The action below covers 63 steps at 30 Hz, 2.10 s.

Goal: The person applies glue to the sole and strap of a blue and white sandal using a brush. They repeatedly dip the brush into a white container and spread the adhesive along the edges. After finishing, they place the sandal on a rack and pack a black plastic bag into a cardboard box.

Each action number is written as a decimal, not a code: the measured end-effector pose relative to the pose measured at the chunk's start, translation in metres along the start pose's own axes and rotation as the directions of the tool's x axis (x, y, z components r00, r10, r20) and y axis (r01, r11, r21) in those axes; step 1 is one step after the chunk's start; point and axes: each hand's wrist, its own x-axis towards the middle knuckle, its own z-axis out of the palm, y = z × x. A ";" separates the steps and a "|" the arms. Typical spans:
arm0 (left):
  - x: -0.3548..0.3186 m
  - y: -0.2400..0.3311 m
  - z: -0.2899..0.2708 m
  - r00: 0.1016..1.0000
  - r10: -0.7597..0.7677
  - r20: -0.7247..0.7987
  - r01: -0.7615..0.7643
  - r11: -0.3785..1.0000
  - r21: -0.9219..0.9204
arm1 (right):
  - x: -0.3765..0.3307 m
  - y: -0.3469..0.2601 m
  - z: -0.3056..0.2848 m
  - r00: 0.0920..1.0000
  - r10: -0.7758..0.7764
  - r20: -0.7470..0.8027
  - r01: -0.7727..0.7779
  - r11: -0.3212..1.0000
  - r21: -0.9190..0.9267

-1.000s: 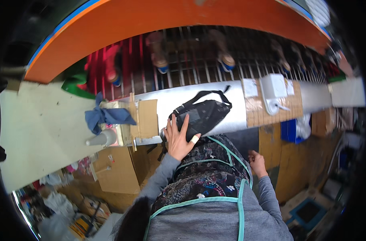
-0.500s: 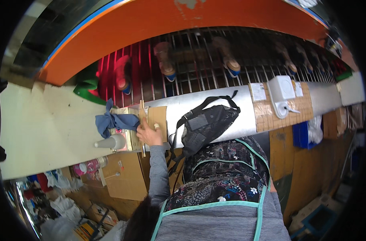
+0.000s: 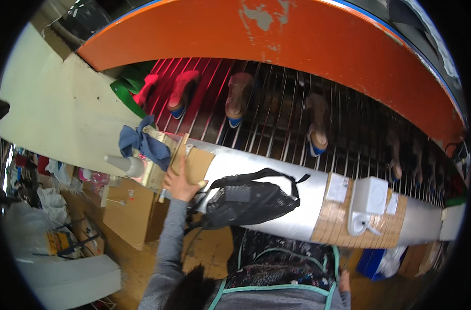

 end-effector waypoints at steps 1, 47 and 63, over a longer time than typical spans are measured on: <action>-0.001 0.000 0.001 1.000 0.002 -0.014 -0.002 0.999 0.039 | 0.009 0.010 -0.005 1.000 -0.016 0.008 0.016 1.000 -0.009; 0.170 0.022 0.027 0.881 0.418 -0.223 -0.378 0.904 0.199 | -0.002 0.095 -0.032 0.816 -0.252 -0.521 0.398 0.897 0.190; 0.147 0.028 0.020 0.843 0.428 -0.327 -0.357 0.898 0.256 | -0.030 0.032 -0.052 0.861 -0.175 -0.477 0.237 0.969 0.071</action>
